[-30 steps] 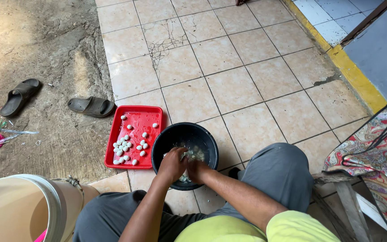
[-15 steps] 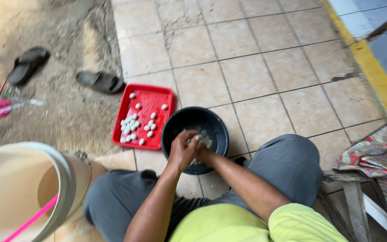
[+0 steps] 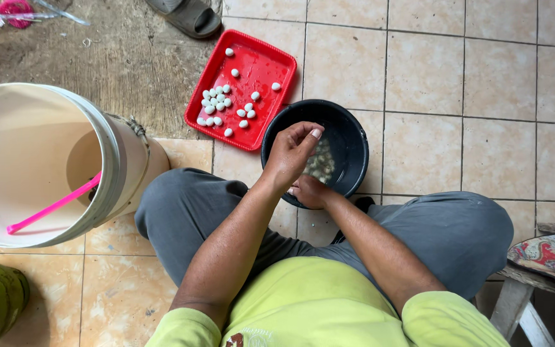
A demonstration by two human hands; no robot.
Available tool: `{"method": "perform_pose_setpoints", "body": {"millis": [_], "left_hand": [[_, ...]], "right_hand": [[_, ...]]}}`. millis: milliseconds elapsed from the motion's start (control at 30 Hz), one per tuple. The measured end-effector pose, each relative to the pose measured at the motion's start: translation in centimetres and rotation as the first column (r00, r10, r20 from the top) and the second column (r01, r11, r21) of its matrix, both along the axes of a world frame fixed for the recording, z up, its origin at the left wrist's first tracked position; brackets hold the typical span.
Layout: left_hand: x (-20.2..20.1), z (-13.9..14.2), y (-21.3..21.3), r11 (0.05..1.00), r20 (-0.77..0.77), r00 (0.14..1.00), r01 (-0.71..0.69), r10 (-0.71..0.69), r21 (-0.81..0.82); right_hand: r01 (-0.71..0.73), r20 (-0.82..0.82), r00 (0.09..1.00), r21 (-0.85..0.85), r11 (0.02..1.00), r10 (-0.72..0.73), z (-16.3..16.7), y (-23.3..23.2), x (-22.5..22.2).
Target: The person sits on the floor peeling small round items one at a time by hand over a black bowl of water, removing the outer skin or shell and placing the peeled white pieces onto a red tray beside them. Occasionally they reach into the water bowl to retrieve or rinse items before continuing to peel.
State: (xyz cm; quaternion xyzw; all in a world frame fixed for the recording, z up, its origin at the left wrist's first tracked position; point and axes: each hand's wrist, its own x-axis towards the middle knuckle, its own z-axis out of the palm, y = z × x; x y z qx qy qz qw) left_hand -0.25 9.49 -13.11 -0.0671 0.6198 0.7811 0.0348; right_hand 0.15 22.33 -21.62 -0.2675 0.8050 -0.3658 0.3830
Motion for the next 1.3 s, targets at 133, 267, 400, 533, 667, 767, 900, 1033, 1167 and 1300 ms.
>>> {"method": "perform_pose_setpoints", "body": {"millis": [133, 267, 400, 533, 667, 767, 900, 1033, 1167, 1300], "left_hand": [[-0.2, 0.5, -0.4, 1.0, 0.021, 1.0, 0.001, -0.001, 0.009], [-0.5, 0.4, -0.4, 0.998, -0.093, 0.995, -0.045, 0.048, 0.038], [-0.8, 1.5, -0.4, 0.998, -0.018, 1.0, -0.019, 0.02, 0.058], [-1.1, 2.0, 0.5, 1.0, 0.006, 1.0, -0.004, 0.004, 0.002], [-1.7, 1.9, 1.5, 0.996, 0.009, 1.0, -0.004, 0.004, -0.093], [-2.1, 1.7, 1.8, 0.992, -0.017, 1.0, -0.002, 0.0, -0.128], [-2.2, 1.5, 2.6, 0.984, 0.043, 0.999, 0.009, -0.001, -0.176], [-2.2, 1.7, 3.3, 0.988, 0.012, 1.0, -0.026, 0.028, -0.151], [-2.6, 2.2, 3.5, 0.975, -0.001, 1.0, -0.001, 0.001, -0.221], [-2.8, 2.0, 4.1, 0.985, 0.006, 1.0, 0.002, -0.001, -0.171]], "right_hand": [[0.136, 0.088, 0.988, -0.062, 0.989, -0.13, 0.3, -1.2, 0.1], [0.252, 0.025, 0.965, -0.375, 0.892, -0.262, 0.4, -2.3, 0.0], [0.113, -0.169, 0.971, -0.298, 0.948, -0.169, 0.5, -3.0, -0.2], [0.135, -0.2, 0.962, -0.253, 0.958, -0.188, 0.4, -3.0, -0.5], [0.21, -0.206, 0.941, -0.263, 0.942, -0.267, 0.5, -2.5, -1.0], [0.16, -0.236, 0.946, -0.255, 0.954, -0.222, 0.8, -2.2, -1.2], [0.071, -0.307, 0.941, -0.227, 0.971, -0.14, 1.1, -1.5, -1.4], [0.145, -0.191, 0.962, -0.251, 0.957, -0.196, 1.2, -0.9, -1.7], [0.123, -0.129, 0.98, -0.224, 0.967, -0.154, 1.1, -0.3, -1.9], [0.073, -0.098, 0.991, -0.206, 0.976, -0.095, 0.7, 0.3, -2.1]]}}
